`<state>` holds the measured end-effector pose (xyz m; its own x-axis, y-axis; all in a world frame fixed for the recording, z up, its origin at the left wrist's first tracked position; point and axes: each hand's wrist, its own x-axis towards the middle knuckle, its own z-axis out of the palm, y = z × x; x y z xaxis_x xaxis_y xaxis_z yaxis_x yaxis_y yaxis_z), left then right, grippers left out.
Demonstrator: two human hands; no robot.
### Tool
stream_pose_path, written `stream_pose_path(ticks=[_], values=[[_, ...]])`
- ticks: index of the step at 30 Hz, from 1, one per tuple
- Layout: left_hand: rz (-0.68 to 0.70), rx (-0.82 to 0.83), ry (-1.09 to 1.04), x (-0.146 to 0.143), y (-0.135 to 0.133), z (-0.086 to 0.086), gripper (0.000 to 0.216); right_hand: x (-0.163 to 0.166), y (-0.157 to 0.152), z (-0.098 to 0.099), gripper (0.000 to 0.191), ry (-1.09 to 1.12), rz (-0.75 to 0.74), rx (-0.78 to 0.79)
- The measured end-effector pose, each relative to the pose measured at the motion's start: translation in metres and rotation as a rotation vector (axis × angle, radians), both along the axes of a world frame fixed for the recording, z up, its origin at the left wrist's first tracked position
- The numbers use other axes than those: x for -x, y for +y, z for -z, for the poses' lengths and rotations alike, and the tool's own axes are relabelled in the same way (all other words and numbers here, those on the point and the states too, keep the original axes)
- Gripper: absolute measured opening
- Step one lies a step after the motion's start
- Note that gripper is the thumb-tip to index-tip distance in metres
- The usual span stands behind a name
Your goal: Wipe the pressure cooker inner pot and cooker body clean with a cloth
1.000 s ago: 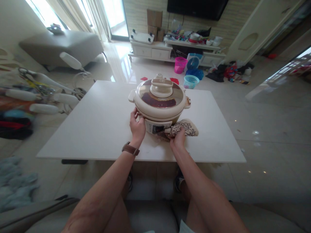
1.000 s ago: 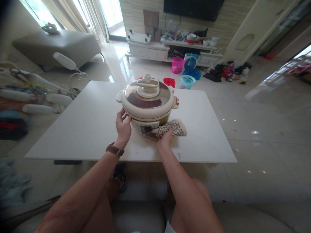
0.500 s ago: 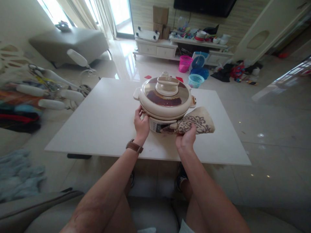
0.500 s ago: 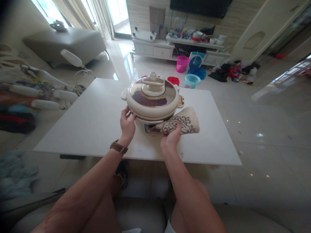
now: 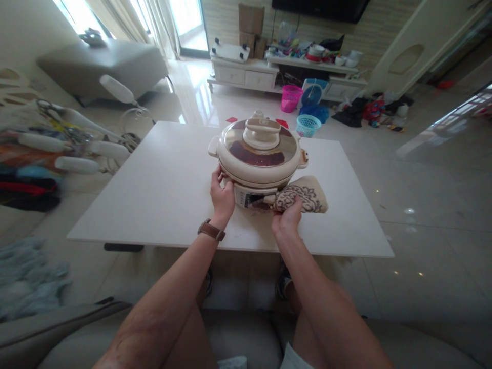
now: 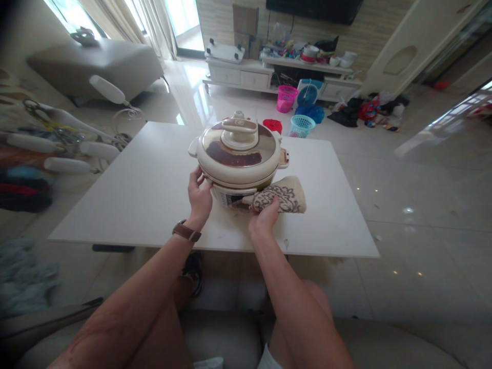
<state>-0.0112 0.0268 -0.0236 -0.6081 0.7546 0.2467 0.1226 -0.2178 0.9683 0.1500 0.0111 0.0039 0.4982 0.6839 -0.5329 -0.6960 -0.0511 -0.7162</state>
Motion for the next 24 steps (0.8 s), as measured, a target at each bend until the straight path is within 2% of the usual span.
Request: stream_pose_path(ticks=[4, 8, 11, 14, 19, 21, 24], values=[[0.011, 0.008, -0.002, 0.000, 0.000, 0.000, 0.056, -0.002, 0.004, 0.018, 0.043, -0.049, -0.032, -0.008], [0.017, 0.016, -0.012, 0.001, 0.001, 0.001, 0.059, 0.001, 0.008, 0.024, 0.042, -0.026, -0.009, 0.027], [0.027, 0.032, -0.028, 0.002, 0.001, 0.002, 0.061, 0.003, 0.011, 0.025, 0.040, 0.018, 0.002, 0.062], [0.045, 0.046, -0.050, 0.003, 0.002, 0.002, 0.061, 0.003, 0.014, 0.027, 0.037, 0.021, -0.053, 0.082], [0.037, 0.043, -0.084, 0.003, 0.002, -0.002, 0.051, -0.007, 0.013, 0.024, 0.034, -0.033, -0.093, 0.112], [0.012, 0.057, -0.085, 0.003, 0.001, -0.006, 0.044, -0.015, 0.009, 0.020, 0.033, -0.059, -0.085, 0.096], [-0.058, 0.068, -0.040, 0.003, -0.003, -0.012, 0.031, -0.031, -0.001, 0.009, 0.031, -0.110, -0.070, -0.012]])
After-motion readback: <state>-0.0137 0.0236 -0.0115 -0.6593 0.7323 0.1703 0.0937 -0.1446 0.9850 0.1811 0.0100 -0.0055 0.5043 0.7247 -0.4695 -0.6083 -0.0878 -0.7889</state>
